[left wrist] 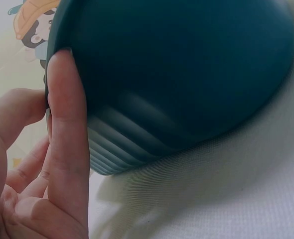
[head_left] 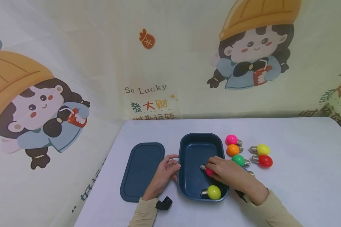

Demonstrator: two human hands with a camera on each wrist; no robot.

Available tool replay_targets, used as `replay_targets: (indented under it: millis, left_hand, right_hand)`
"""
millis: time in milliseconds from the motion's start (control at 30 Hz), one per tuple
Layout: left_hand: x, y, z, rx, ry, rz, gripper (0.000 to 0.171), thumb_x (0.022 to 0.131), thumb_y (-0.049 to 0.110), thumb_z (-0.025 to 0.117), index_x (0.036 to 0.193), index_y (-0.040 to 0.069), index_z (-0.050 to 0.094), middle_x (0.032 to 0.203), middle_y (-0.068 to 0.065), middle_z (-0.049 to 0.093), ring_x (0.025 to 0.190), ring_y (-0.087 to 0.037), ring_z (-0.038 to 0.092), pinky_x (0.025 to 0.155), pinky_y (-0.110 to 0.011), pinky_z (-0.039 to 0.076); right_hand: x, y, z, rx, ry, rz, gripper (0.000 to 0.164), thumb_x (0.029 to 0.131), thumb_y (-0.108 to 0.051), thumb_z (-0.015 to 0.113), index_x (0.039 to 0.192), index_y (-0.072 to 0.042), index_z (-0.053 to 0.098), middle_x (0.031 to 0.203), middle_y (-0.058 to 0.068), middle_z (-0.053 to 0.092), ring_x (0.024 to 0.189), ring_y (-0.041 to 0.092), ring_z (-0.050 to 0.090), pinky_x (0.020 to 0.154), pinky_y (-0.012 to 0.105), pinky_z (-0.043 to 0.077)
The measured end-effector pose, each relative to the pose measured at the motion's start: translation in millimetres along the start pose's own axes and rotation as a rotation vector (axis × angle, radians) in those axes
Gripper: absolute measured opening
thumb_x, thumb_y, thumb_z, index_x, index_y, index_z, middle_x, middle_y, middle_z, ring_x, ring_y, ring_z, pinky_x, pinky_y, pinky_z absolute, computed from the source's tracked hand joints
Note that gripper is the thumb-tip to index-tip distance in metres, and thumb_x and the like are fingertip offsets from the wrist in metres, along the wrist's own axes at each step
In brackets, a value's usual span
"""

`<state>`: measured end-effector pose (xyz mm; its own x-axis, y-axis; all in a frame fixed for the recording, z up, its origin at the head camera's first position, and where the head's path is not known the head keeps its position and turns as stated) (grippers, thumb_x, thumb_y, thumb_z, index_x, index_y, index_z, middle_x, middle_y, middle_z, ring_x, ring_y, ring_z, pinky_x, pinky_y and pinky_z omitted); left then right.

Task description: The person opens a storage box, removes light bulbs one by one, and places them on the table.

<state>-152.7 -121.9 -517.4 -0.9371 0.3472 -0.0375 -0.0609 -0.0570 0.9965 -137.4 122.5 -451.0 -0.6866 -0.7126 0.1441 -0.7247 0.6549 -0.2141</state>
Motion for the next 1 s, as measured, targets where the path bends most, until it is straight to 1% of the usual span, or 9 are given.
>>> replay_targets:
  millis: [167, 300, 433, 633, 867, 1000]
  left_hand:
    - [0.0, 1.3, 0.9, -0.005, -0.001, -0.007, 0.046, 0.098, 0.013, 0.063, 0.139, 0.004, 0.045, 0.099, -0.003, 0.059, 0.068, -0.009, 0.058, 0.056, -0.024, 0.054]
    - [0.0, 0.9, 0.7, -0.015, -0.004, -0.008, 0.046, 0.098, 0.013, 0.064, 0.139, 0.004, 0.045, 0.098, -0.002, 0.059, 0.067, -0.009, 0.058, 0.056, -0.025, 0.055]
    - [0.2, 0.9, 0.4, -0.027, -0.001, -0.012, 0.047, 0.097, 0.014, 0.065, 0.139, 0.004, 0.045, 0.098, -0.002, 0.059, 0.068, -0.009, 0.059, 0.055, -0.025, 0.055]
    - [1.1, 1.3, 0.6, -0.024, 0.003, -0.016, 0.049, 0.096, 0.015, 0.066, 0.139, 0.004, 0.045, 0.099, -0.003, 0.060, 0.069, -0.009, 0.060, 0.054, -0.025, 0.054]
    - [1.2, 0.2, 0.4, -0.016, 0.009, -0.024, 0.049, 0.096, 0.015, 0.066, 0.138, 0.003, 0.045, 0.099, -0.003, 0.060, 0.069, -0.009, 0.059, 0.055, -0.024, 0.054]
    - [0.8, 0.9, 0.5, -0.012, 0.016, -0.023, 0.048, 0.096, 0.014, 0.066, 0.138, 0.003, 0.045, 0.099, -0.003, 0.061, 0.069, -0.009, 0.059, 0.055, -0.024, 0.054]
  right_hand:
    - [1.2, -0.6, 1.8, -0.007, 0.024, -0.013, 0.028, 0.083, -0.018, 0.081, 0.108, -0.008, 0.073, 0.100, 0.002, 0.065, 0.089, 0.015, 0.060, 0.070, 0.023, 0.058]
    - [2.6, -1.2, 2.7, -0.011, 0.033, -0.019, 0.029, 0.082, -0.017, 0.082, 0.109, -0.008, 0.073, 0.101, 0.003, 0.066, 0.091, 0.016, 0.060, 0.071, 0.023, 0.058]
    - [3.4, -1.5, 3.7, -0.020, 0.047, -0.045, 0.030, 0.081, -0.014, 0.083, 0.109, -0.008, 0.073, 0.103, 0.003, 0.066, 0.093, 0.017, 0.061, 0.072, 0.024, 0.059]
    - [2.8, -2.2, 3.3, -0.032, 0.064, -0.068, 0.031, 0.080, -0.012, 0.083, 0.109, -0.008, 0.073, 0.105, 0.004, 0.066, 0.095, 0.017, 0.061, 0.073, 0.023, 0.059]
    - [1.1, -2.1, 0.7, -0.060, 0.058, -0.061, 0.032, 0.080, -0.013, 0.083, 0.110, -0.008, 0.073, 0.107, 0.004, 0.067, 0.098, 0.018, 0.062, 0.076, 0.025, 0.059]
    - [0.4, -2.5, -3.1, -0.049, 0.044, -0.064, 0.035, 0.080, -0.014, 0.083, 0.113, -0.008, 0.073, 0.109, 0.005, 0.067, 0.101, 0.019, 0.061, 0.078, 0.026, 0.059]
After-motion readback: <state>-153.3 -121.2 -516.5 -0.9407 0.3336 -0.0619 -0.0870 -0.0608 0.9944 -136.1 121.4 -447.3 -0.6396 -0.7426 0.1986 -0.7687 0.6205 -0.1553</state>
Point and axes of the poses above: each hand's wrist, its own x-axis towards the middle knuckle, its own z-axis out of the palm, y = z × x, the point moved 4 cm from there along x, towards the middle knuckle
